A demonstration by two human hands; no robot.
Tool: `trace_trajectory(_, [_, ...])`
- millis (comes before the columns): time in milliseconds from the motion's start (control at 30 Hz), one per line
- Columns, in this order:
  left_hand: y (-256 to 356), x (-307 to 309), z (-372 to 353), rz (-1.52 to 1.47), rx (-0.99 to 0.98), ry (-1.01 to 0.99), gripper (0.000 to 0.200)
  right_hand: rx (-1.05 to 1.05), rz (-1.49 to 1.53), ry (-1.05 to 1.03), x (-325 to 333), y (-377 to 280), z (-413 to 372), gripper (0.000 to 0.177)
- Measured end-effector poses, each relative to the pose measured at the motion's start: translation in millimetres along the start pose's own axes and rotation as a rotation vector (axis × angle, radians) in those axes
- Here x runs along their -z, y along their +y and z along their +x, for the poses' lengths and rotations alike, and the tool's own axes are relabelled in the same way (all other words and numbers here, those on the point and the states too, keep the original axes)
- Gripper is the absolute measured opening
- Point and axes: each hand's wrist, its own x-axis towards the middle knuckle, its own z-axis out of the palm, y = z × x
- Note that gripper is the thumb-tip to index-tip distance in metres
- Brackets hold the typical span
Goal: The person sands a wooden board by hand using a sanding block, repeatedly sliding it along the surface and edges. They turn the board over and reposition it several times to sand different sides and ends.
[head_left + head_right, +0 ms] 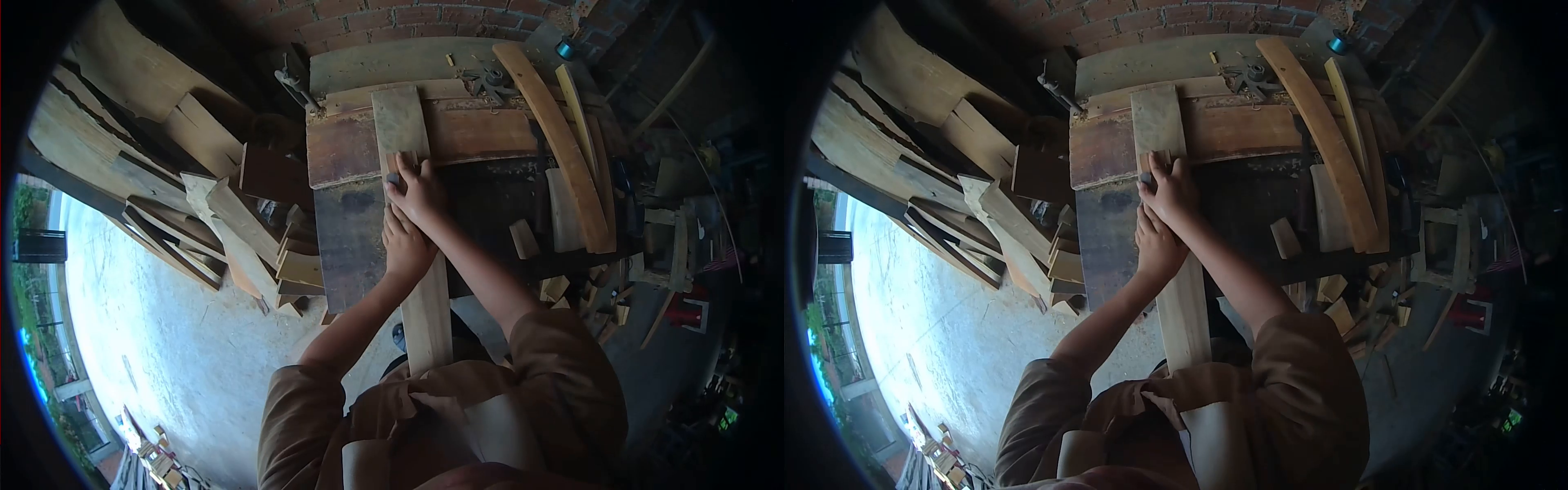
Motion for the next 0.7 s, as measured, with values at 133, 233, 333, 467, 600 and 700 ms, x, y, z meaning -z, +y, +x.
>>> trace_trajectory(133, [-2.5,-7.7,-140.2,0.030,-0.131,-0.041,0.100,-0.053,-0.039,-0.077,29.6,-9.6,-138.0,0.064])
trace_trajectory(233, [1.6,-18.8,-166.4,0.091,-0.126,-0.003,0.099,-0.007,-0.060,-0.046,38.3,-6.3,-163.7,0.067])
trace_trajectory(333, [6.9,-15.6,-128.2,0.063,-0.102,0.002,0.099,-0.022,-0.083,-0.075,32.3,1.0,-127.4,0.066])
trace_trajectory(467, [3.3,-11.7,-17.1,0.036,-0.174,0.047,0.098,-0.091,-0.017,-0.026,27.0,3.4,-18.7,0.061])
trace_trajectory(600, [2.0,-17.0,121.0,0.094,-0.168,0.104,0.090,-0.061,-0.062,0.030,-7.5,29.2,119.3,0.060])
trace_trajectory(700, [5.6,-23.0,190.8,0.152,-0.091,0.124,0.082,-0.065,-0.054,-0.080,-9.7,34.1,189.8,0.064])
